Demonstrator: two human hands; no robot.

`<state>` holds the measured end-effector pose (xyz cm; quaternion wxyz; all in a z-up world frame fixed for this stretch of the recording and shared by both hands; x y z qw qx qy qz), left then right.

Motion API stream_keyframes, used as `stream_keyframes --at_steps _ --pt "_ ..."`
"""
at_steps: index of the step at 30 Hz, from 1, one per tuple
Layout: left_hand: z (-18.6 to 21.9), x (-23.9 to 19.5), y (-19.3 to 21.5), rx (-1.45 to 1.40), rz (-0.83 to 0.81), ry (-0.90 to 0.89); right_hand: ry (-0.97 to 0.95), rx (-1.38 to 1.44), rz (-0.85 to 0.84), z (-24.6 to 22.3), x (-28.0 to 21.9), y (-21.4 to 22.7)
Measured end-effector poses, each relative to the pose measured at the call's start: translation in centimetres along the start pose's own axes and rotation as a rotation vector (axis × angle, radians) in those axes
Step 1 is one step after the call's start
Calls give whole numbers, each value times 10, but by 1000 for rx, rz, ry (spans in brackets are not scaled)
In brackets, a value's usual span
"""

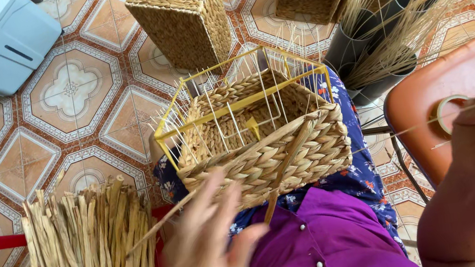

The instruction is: The person weaves dried palm leaves into a rectangular basket using a yellow wire frame. They repeatedly thread the leaves through vertical wires, pull them tight, and adjust the weave to build up the basket walls.

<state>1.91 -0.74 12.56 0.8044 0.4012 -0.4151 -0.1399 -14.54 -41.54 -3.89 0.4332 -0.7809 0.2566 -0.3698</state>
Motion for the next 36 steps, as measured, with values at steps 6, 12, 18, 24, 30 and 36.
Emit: stream_keyframes --at_steps 6,12,18,24,30,36 --pt "-12 -22 -125 -182 -404 33 -77 12 9 47 30 -62" --pt "1 -9 -147 -321 -375 55 -515 -829 -388 144 -17 -134" --pt "5 -7 -128 -195 -208 -32 -428 -673 -214 136 2 -122" --pt "6 2 -132 168 -110 -38 -280 -713 -239 109 57 -125" --pt "32 5 -148 88 -221 -24 -385 -958 -350 139 81 -134" --pt "57 19 -133 -232 -132 -78 -546 -1390 -673 183 75 -149"
Point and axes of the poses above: each hand's wrist, its own x-axis towards the middle knuckle, its own y-axis out of the back of the hand, z = x × y, the point moved 10 cm from there along x, towards the middle knuckle, and after that the axes turned 13 degrees about x, right-handed, at the moved point
